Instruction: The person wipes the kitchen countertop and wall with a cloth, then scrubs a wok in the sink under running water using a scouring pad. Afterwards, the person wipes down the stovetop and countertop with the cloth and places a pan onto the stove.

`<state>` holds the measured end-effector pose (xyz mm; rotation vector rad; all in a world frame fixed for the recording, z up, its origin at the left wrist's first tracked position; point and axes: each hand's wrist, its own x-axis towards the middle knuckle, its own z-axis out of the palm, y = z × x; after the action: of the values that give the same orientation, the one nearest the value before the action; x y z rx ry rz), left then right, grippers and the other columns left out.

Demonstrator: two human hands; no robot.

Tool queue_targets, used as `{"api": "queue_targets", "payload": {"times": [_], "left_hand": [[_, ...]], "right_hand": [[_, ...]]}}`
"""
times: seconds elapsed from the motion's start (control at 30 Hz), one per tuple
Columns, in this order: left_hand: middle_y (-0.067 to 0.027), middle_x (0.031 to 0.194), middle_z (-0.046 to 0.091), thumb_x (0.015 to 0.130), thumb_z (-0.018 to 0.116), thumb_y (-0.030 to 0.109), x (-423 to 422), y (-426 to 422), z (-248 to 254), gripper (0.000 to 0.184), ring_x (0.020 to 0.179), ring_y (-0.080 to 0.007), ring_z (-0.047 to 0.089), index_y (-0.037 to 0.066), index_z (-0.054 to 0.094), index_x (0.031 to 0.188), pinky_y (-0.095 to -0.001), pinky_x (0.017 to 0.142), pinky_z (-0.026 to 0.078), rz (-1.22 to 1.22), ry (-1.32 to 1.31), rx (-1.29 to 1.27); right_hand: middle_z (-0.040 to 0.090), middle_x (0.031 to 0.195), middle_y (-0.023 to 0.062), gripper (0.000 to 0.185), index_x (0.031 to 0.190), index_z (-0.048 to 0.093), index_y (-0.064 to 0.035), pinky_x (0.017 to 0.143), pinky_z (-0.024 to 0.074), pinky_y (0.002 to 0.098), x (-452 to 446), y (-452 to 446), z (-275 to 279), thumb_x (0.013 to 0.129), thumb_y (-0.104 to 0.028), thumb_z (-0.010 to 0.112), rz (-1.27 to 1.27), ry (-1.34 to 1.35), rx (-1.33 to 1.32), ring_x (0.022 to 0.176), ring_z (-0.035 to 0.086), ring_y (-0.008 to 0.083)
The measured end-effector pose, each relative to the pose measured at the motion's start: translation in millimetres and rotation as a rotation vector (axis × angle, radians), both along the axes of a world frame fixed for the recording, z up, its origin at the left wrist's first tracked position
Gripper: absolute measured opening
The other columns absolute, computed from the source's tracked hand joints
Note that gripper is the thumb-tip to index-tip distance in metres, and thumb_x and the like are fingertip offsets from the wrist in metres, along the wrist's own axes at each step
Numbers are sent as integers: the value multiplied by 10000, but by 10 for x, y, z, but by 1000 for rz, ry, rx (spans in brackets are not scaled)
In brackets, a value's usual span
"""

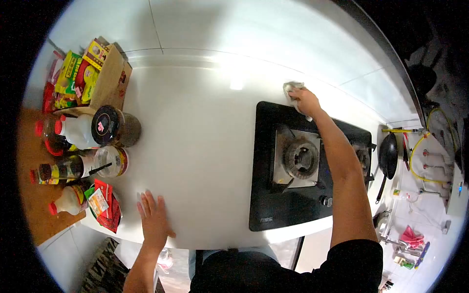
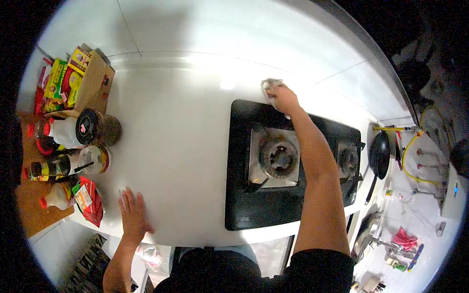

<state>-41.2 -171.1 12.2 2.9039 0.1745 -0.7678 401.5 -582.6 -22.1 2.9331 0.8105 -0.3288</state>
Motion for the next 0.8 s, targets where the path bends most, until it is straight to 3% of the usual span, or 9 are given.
{"api": "queue_targets", "payload": {"times": [0.1,0.2,0.3,0.47,0.57,0.6,0.63,0.67,0.8], "left_hand": [[-337,1417,126,310,868,330,29,-14,32,1231,1334,-479,112,-18,277,1333,-555,1085,83,-6,-17,-7],[-336,1414,140,320,872,337,31,-12,49,1212,1336,-471,119,-20,292,1322,-545,1089,88,-23,-13,11],[-336,1413,146,332,872,340,125,-64,107,1203,1340,-457,123,-22,293,1323,-541,1090,89,0,37,34],[-332,1417,142,343,869,347,138,-94,210,1218,1346,-442,120,-23,274,1340,-538,1089,90,-18,77,41],[-329,1420,137,348,866,353,116,-61,194,1225,1347,-444,112,-20,266,1348,-536,1089,89,-26,49,22],[-328,1421,135,348,866,355,103,-46,183,1226,1347,-444,110,-18,265,1350,-538,1089,89,-28,45,16],[-327,1422,133,349,865,356,92,-35,165,1227,1348,-444,108,-15,264,1351,-540,1088,88,-27,39,9],[-328,1422,131,353,865,354,78,-15,150,1224,1348,-444,107,-11,262,1353,-542,1088,89,-25,35,0],[-328,1422,121,360,869,339,96,13,130,1216,1343,-455,109,0,258,1355,-552,1084,91,-11,58,-23]], "right_hand": [[629,945,53,220,913,615,-129,783,500,396,-26,669,-167,708,-51,627,321,-172,336,915,597,260],[570,1157,76,281,979,602,-131,847,489,386,-136,2010,-206,701,-95,627,413,-71,148,1020,562,284],[623,1028,119,179,936,628,-56,821,500,396,-351,2699,-24,761,-89,606,344,-186,7,950,611,269],[620,1029,109,509,1222,522,-159,786,520,359,-163,1768,161,749,-252,686,370,-2,-65,895,625,244],[629,864,79,416,1197,577,-141,622,511,311,-41,832,192,824,-324,608,-404,436,586,688,578,160],[639,902,70,372,1161,601,-126,673,492,290,41,421,-5,833,-302,607,-119,170,506,731,577,150],[655,964,49,290,1110,631,-154,749,489,308,-40,314,200,833,-233,598,-610,423,613,799,599,169],[656,1016,45,253,1070,650,-192,784,492,329,126,-166,-62,832,-167,569,-32,-3,27,849,620,214],[628,1067,82,338,1065,639,-172,806,486,413,52,-689,-19,730,-134,623,-343,-7,-34,946,599,295]]}}
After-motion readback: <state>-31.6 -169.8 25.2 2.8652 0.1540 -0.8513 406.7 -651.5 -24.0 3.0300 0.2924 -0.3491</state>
